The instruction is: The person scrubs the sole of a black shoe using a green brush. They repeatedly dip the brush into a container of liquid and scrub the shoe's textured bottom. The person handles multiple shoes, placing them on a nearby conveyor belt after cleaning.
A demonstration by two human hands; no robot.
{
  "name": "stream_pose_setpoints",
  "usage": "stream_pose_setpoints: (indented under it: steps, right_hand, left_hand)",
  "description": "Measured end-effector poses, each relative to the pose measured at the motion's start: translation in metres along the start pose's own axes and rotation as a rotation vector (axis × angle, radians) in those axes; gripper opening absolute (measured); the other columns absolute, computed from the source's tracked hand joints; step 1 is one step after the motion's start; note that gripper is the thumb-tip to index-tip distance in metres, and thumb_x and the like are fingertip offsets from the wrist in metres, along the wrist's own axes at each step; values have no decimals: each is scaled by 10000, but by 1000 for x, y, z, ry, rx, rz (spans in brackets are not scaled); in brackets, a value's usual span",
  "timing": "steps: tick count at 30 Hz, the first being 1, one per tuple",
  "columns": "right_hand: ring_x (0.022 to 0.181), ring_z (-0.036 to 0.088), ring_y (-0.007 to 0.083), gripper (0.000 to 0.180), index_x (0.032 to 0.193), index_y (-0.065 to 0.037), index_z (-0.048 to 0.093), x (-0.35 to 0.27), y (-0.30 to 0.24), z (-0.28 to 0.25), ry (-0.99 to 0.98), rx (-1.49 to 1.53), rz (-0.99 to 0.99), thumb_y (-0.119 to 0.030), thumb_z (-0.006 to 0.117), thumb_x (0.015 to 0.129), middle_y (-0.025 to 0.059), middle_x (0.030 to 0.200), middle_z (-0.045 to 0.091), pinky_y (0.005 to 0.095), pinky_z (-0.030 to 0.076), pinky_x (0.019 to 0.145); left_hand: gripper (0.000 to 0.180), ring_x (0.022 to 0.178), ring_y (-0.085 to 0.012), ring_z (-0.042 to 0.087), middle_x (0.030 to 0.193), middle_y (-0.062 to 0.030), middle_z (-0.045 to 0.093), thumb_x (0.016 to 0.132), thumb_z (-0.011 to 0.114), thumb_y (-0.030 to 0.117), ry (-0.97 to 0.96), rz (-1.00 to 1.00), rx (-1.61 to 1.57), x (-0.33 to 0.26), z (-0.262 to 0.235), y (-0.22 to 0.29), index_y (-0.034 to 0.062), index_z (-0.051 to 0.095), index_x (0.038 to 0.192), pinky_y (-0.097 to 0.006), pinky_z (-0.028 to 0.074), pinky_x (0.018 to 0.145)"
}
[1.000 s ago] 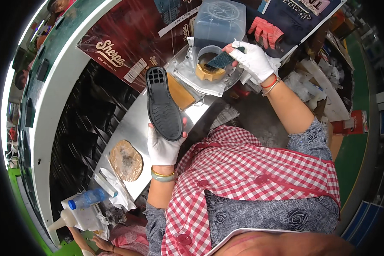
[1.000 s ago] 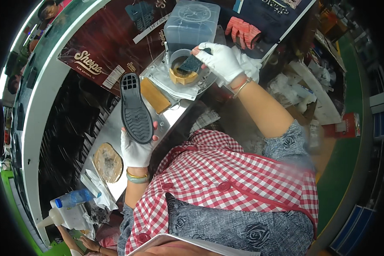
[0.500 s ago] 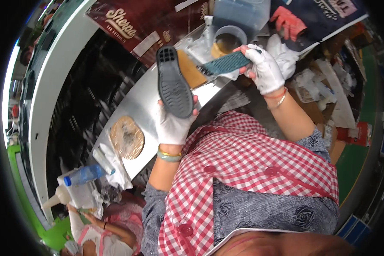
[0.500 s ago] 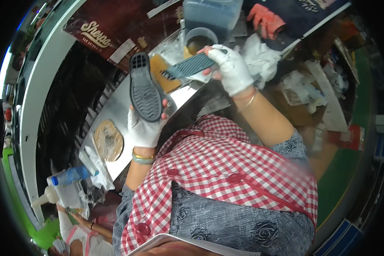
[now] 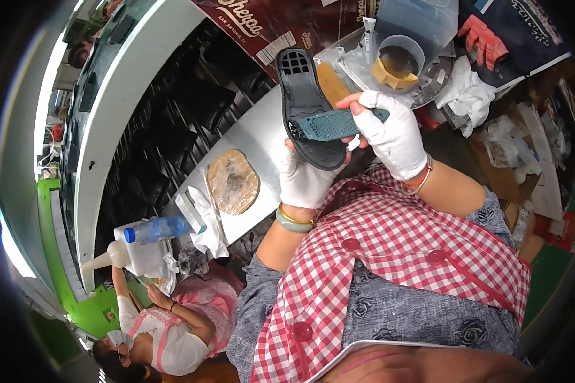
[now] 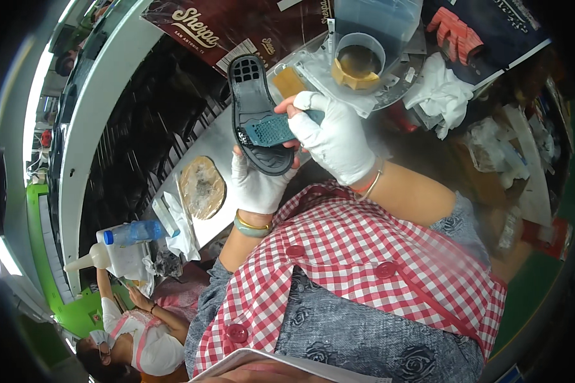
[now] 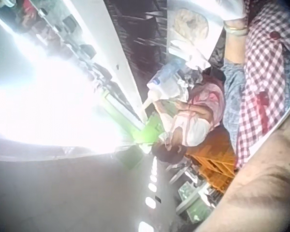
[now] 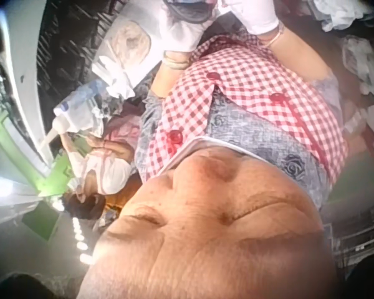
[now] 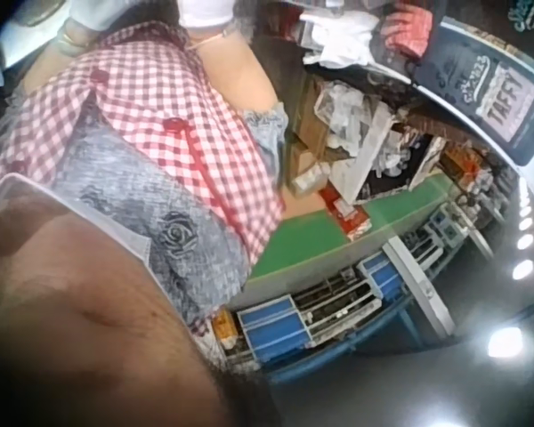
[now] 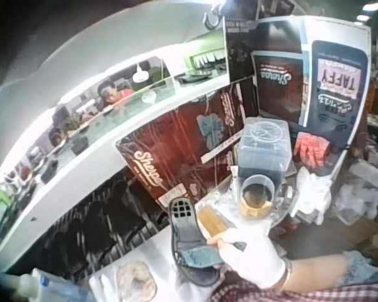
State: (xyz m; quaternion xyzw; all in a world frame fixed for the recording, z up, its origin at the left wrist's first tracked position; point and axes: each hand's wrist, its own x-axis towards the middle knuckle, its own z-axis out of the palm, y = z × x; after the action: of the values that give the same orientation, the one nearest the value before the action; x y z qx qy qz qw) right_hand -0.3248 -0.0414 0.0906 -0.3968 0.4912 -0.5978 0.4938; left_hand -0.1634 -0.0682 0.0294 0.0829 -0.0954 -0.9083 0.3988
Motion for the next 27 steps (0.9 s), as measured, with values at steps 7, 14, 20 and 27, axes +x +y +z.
stream_pose_setpoints:
  steps: [7, 14, 20, 27]
  right_hand:
    - [583, 510, 23, 145, 924, -6, 626, 3, -1, 5, 84, 28, -126, -106, 522, 909, 1, 786, 588, 175, 413, 483]
    - [654, 582, 61, 146, 935, -1, 616, 13, -10, 0, 93, -9, -174, -102, 514, 912, 19, 790, 610, 184, 469, 565]
    - [654, 589, 71, 148, 922, 7, 614, 25, -12, -1, 91, 36, -304, -101, 511, 914, 30, 793, 616, 183, 453, 559]
    - [523, 504, 17, 157, 914, -36, 631, 41, -28, -6, 96, -51, -228, -143, 517, 897, -5, 632, 598, 174, 348, 454]
  left_hand:
    - [716, 1150, -363, 469, 1287, -160, 430, 804, 621, 468, 64, 9, 134, -3, 6, -5, 89, 336, 1340, -483, 496, 870]
    - [726, 1124, -388, 494, 1300, -133, 432, 793, 635, 465, 78, 21, 207, -7, 7, -6, 94, 337, 1341, -476, 518, 823]
    - [828, 1200, -354, 442, 1306, -130, 443, 745, 650, 535, 74, -10, 342, -13, 10, -4, 95, 315, 1361, -477, 432, 924]
    - [762, 1141, -385, 490, 1287, -143, 458, 788, 614, 517, 53, -3, 328, -16, 2, -8, 90, 336, 1354, -481, 498, 857]
